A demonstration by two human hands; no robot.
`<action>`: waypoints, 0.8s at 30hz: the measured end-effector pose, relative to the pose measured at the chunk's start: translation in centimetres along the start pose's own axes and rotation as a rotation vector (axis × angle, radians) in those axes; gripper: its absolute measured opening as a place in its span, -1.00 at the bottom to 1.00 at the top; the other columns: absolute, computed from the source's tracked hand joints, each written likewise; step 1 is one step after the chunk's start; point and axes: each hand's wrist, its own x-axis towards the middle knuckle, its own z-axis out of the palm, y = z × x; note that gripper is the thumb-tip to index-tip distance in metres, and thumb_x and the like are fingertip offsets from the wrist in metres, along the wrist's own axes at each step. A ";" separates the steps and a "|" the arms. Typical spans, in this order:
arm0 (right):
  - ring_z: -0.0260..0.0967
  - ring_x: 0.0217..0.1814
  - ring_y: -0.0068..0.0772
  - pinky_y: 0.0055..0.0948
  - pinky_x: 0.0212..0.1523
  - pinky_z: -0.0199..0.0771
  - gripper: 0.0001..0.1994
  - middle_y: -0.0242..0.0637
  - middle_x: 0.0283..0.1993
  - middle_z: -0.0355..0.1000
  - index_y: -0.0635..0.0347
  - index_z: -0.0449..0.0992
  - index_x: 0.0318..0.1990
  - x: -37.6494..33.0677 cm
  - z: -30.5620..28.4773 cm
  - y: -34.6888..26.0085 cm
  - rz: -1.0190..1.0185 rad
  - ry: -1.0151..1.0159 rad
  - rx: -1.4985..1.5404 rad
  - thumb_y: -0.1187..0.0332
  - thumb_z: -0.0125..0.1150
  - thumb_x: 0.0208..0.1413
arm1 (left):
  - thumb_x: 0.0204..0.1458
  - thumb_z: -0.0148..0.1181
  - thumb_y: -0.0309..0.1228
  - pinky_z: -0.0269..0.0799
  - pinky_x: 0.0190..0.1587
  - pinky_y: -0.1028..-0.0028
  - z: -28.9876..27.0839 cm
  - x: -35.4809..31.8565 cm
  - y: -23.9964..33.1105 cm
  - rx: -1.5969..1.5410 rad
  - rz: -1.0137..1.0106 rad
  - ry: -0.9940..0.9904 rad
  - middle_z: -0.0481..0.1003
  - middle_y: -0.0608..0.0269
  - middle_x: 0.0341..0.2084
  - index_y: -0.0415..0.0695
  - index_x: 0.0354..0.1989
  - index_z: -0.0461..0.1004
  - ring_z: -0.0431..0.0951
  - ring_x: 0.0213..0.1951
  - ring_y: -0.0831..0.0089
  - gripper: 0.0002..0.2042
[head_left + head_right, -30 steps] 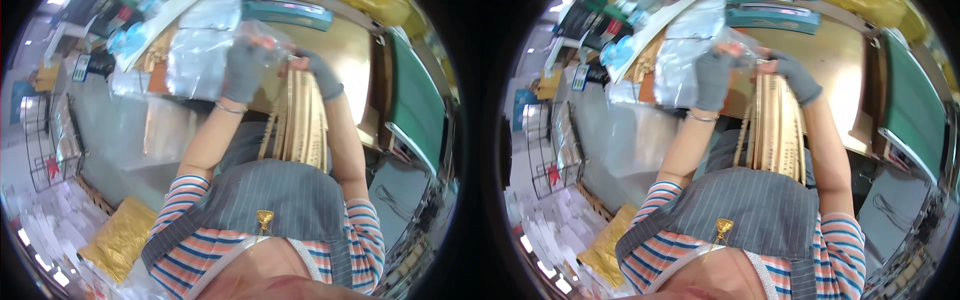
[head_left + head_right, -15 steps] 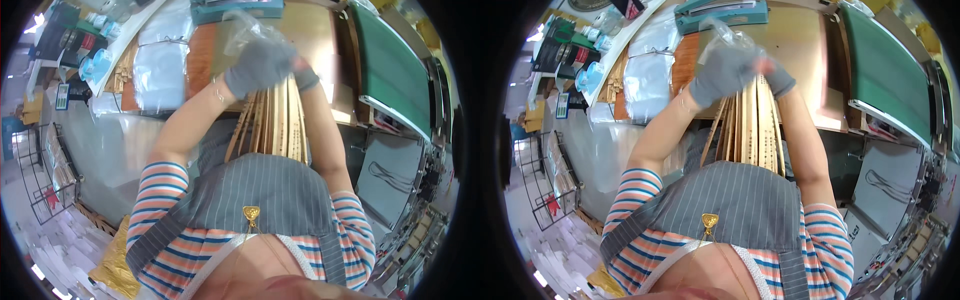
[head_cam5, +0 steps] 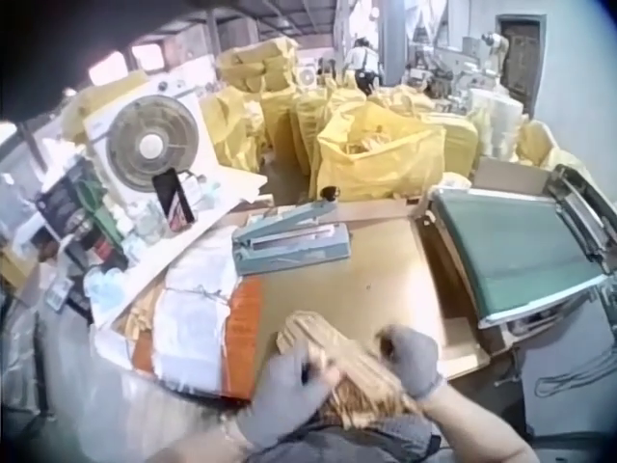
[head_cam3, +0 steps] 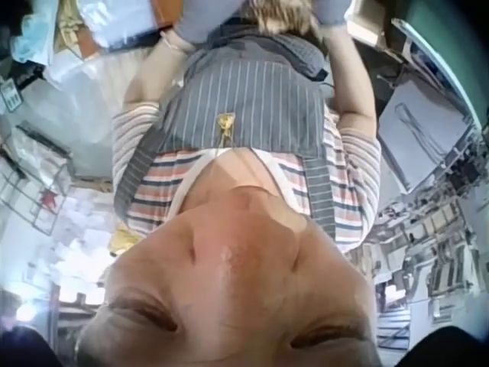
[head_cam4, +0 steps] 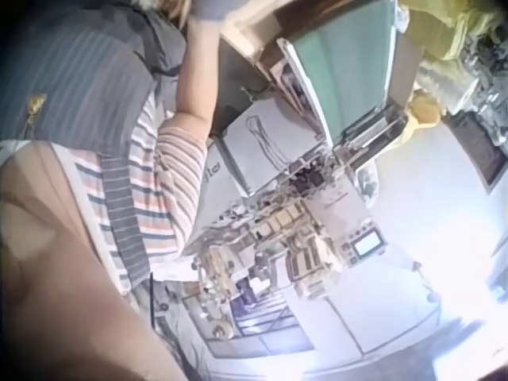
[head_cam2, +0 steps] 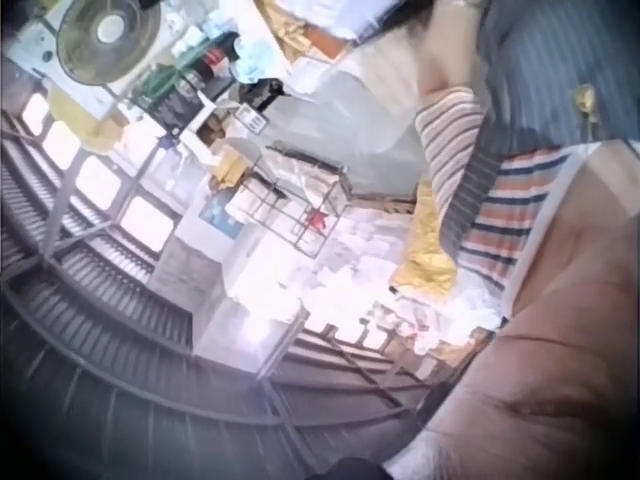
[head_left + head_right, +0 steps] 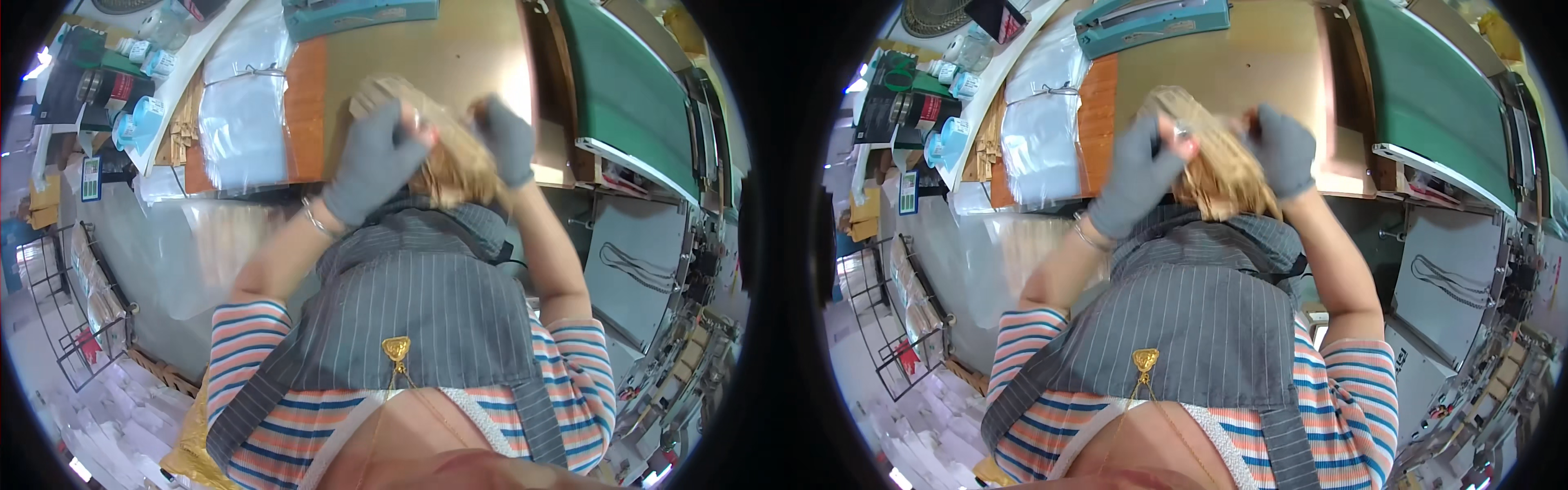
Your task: Gathering bundles of wooden sticks and placing them into plastic bags for sealing.
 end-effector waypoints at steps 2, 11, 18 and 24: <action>0.34 -0.58 -0.40 -0.49 -0.46 0.36 -0.86 -0.20 -0.55 0.38 0.18 0.41 -0.32 3.7 -2.6 -2.6 0.000 0.241 0.454 0.34 0.18 0.04 | -0.04 0.18 -0.46 0.27 -0.47 0.50 -1.8 4.5 1.1 0.180 0.168 0.097 0.37 0.28 -0.63 -0.19 -0.41 0.39 0.34 -0.58 0.51 -0.89; 0.26 -0.59 -0.51 -0.50 -0.49 0.29 -0.88 -0.35 -0.60 0.33 0.20 0.42 -0.32 13.5 -8.6 -0.3 -0.135 0.133 0.233 0.40 0.02 -0.01 | 0.06 0.05 -0.31 0.30 -0.58 0.63 -8.5 15.2 1.8 0.526 0.182 -0.299 0.50 0.27 -0.65 -0.24 -0.43 0.49 0.38 -0.65 0.67 -0.77; 0.20 -0.55 -0.68 -0.63 -0.51 0.22 -0.92 -0.46 -0.56 0.29 0.21 0.43 -0.40 14.5 -8.6 1.7 0.194 -0.044 0.486 0.47 0.00 -0.02 | -0.02 0.12 -0.29 0.35 -0.53 0.56 -6.4 15.3 1.9 0.169 0.050 -0.159 0.51 0.32 -0.68 -0.23 -0.36 0.57 0.45 -0.64 0.62 -0.76; 0.31 -0.25 -0.57 -0.57 -0.18 0.29 -0.84 -0.41 -0.36 0.38 0.27 0.42 -0.29 13.8 -10.6 2.1 0.086 -0.086 0.327 0.42 0.12 -0.03 | 0.04 0.08 -0.39 0.26 -0.59 0.66 -6.9 14.4 5.6 0.122 -0.088 -0.322 0.43 0.41 -0.62 -0.31 -0.14 0.51 0.40 -0.57 0.73 -0.72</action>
